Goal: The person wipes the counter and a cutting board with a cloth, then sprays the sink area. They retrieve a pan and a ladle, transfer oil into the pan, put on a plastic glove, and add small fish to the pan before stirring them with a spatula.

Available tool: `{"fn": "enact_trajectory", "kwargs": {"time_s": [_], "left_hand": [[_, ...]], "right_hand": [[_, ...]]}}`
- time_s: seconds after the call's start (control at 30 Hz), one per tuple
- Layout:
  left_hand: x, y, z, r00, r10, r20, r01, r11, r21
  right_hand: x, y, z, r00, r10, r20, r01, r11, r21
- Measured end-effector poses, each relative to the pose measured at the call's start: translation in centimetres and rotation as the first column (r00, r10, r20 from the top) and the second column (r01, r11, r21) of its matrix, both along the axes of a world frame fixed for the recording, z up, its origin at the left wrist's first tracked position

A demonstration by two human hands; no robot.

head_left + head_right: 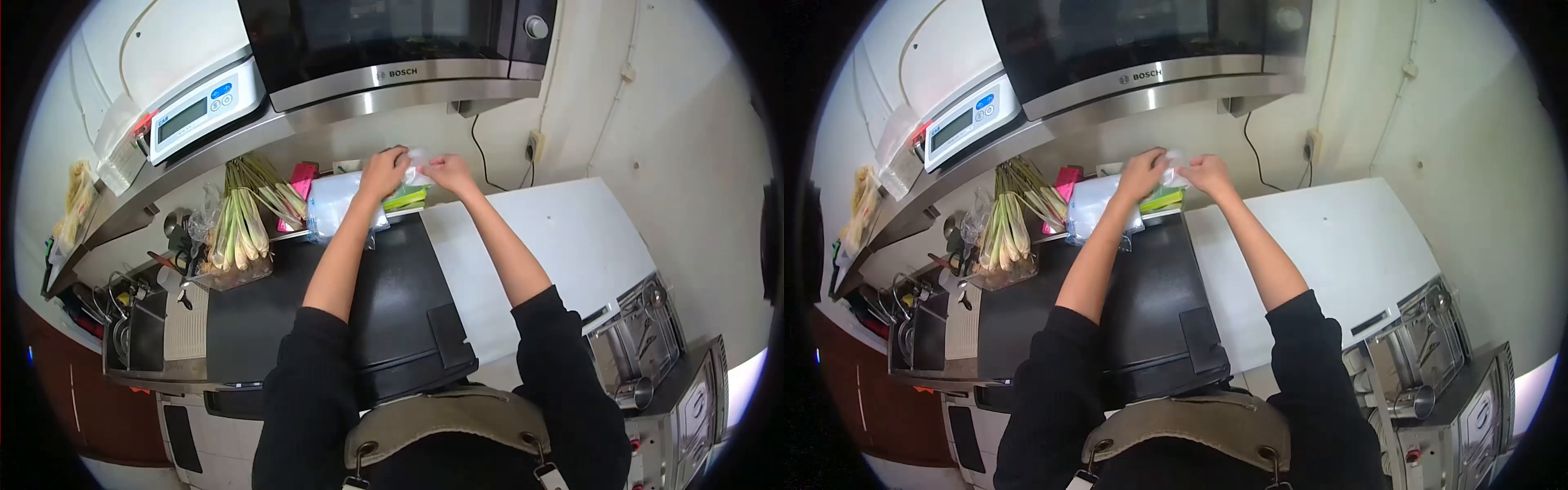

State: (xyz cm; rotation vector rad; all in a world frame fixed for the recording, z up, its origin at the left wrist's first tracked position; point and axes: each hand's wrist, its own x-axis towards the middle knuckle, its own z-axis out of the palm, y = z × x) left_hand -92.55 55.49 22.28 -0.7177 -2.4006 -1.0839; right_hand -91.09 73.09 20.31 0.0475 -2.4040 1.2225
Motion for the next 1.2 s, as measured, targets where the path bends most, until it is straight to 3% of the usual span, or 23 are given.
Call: {"fn": "enact_trajectory", "kwargs": {"time_s": [0.07, 0.27, 0.37, 0.43, 0.47, 0.53, 0.6, 0.67, 0.7, 0.77, 0.87, 0.93, 1.0, 1.1, 1.17, 1.2], "left_hand": [[-0.6, 0.0, -0.5, 0.997, -0.022, -0.069, 0.023, 1.0, 0.012], [-0.3, 0.1, 0.0, 1.0, 0.003, 0.004, -0.003, 0.999, 0.044], [0.5, 0.1, 0.9, 0.993, 0.005, 0.122, -0.009, 0.999, 0.04], [1.0, 0.0, 1.5, 0.981, -0.001, 0.193, 0.0, 1.0, 0.005], [1.1, 0.0, 1.4, 0.982, 0.003, 0.189, -0.004, 1.0, 0.007], [0.7, 0.1, 0.6, 0.996, -0.012, -0.09, 0.012, 1.0, 0.001], [0.6, 0.1, 0.8, 0.996, -0.03, -0.082, 0.03, 1.0, -0.005], [1.2, 0.1, 1.4, 0.995, 0.012, 0.1, -0.007, 0.999, -0.052], [1.1, 0.0, 1.7, 0.992, -0.006, 0.125, 0.015, 0.997, -0.073], [1.4, 0.1, 1.4, 0.994, 0.006, 0.107, 0.0, 0.999, -0.053], [1.8, 0.3, 1.3, 0.999, 0.022, 0.042, -0.019, 0.997, -0.076], [1.5, 0.0, 0.8, 0.996, -0.052, -0.075, 0.043, 0.992, -0.12], [1.2, -0.3, 0.6, 0.996, -0.071, -0.048, 0.065, 0.991, -0.12], [0.9, -0.3, 0.4, 0.997, -0.08, -0.006, 0.078, 0.988, -0.134], [0.7, -0.3, 0.4, 0.997, -0.071, 0.008, 0.072, 0.986, -0.15], [0.8, -0.3, 0.5, 0.998, -0.056, 0.018, 0.058, 0.987, -0.149]], "right_hand": [[-1.1, -0.1, 0.2, 0.995, 0.006, 0.098, -0.008, 1.0, 0.013], [0.1, -0.6, 0.5, 0.998, 0.007, 0.064, -0.011, 0.998, 0.07], [1.3, -1.0, 1.0, 0.994, 0.014, -0.108, 0.005, 0.983, 0.182], [1.8, -1.3, 1.4, 0.993, 0.016, -0.118, 0.007, 0.982, 0.19], [2.0, -1.5, 1.8, 0.991, 0.012, -0.132, 0.014, 0.981, 0.193], [2.1, -1.3, 2.0, 0.988, 0.01, -0.152, 0.025, 0.974, 0.227], [2.2, -1.0, 2.3, 0.985, 0.007, -0.172, 0.039, 0.964, 0.262], [2.4, -0.7, 2.5, 0.942, 0.007, -0.334, 0.09, 0.958, 0.273], [2.2, -0.5, 2.6, 0.943, 0.008, -0.334, 0.089, 0.957, 0.275], [1.7, -0.1, 2.6, 0.961, 0.087, -0.263, -0.071, 0.995, 0.067], [1.0, -0.1, 1.6, 0.967, 0.167, -0.194, -0.179, 0.983, -0.045], [1.0, 0.0, 1.3, 0.971, 0.194, -0.138, -0.206, 0.975, -0.083], [0.9, -0.1, 1.2, 0.969, 0.229, -0.088, -0.239, 0.964, -0.119], [0.7, 0.0, 0.8, 0.961, 0.225, -0.16, -0.25, 0.956, -0.154], [0.4, 0.3, 0.5, 0.914, 0.092, -0.395, -0.111, 0.993, -0.026], [0.9, 0.4, 0.9, 0.914, 0.092, -0.395, -0.112, 0.993, -0.026]]}}
